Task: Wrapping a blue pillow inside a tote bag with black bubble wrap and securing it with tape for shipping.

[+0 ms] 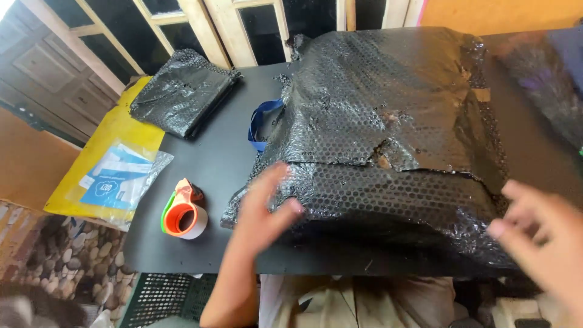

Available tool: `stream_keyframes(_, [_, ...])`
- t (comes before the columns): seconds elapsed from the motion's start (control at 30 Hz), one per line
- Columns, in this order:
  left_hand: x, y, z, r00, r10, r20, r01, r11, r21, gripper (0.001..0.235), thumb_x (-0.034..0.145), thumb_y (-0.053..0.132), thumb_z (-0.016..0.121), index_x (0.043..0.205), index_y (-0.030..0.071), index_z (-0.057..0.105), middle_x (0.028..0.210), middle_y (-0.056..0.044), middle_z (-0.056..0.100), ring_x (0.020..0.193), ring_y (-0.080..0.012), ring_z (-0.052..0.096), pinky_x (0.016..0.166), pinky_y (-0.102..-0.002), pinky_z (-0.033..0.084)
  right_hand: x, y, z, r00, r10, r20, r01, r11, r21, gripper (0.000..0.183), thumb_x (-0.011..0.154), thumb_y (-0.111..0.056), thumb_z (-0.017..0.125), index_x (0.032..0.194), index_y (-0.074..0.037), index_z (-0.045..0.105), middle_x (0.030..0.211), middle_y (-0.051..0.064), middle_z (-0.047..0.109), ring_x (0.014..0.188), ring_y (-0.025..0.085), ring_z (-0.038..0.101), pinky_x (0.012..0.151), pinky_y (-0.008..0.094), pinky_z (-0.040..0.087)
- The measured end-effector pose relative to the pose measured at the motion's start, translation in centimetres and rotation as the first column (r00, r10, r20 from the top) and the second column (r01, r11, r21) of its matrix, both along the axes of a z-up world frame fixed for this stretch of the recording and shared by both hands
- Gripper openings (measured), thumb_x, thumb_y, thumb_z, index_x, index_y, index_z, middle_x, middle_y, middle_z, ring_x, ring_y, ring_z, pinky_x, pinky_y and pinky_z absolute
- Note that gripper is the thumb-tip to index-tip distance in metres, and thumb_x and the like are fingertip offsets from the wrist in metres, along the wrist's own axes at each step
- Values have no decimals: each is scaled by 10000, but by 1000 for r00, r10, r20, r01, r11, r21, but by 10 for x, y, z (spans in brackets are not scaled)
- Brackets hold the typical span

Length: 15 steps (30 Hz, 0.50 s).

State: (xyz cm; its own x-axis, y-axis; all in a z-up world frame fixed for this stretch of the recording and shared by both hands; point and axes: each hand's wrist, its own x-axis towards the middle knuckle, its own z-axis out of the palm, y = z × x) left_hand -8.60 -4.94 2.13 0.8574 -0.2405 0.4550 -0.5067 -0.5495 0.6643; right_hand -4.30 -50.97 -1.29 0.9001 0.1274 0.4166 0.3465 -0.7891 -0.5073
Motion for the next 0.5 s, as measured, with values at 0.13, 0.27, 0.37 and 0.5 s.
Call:
stream_keyframes(0.13, [34,27,-38,764,333,-552,-341,936,91,759,916,563,484,1587,236,342,1680,-63,322,1547,-265,294,1192,-461,263,-57,58,-21,822,-162,-546,279,950,138,877,747,-196,837,1556,-249,503,1015,53,778,894,201,708,914,332,546])
stream_keyframes(0.27, [23,13,-43,648,331,-686,-324,935,145,691,923,603,371,1491,210,409,1438,-39,630,1285,-269,618,990,-395,444,-49,57,-86,928,68,-367,130,862,489,1022,703,-196,755,1618,-96,311,1174,212,646,1191,272,642,1146,429,461])
stream_keyframes(0.37, [8,0,-60,758,113,-643,-101,993,56,562,938,529,486,1345,143,530,1305,-56,659,1182,-187,625,986,-364,460,-26,36,-51,889,-191,-417,269,953,137,1031,719,-232,786,1653,-177,354,1271,169,678,1223,321,628,1057,463,428])
stream_keyframes(0.5, [-7,-77,-71,742,-160,-650,184,982,-33,844,887,597,527,1519,66,353,1525,-159,502,1394,-266,490,1118,-379,368,44,12,2,885,-195,-424,271,954,126,1071,707,-254,760,1626,-18,264,1656,207,328,1483,364,336,1170,474,260])
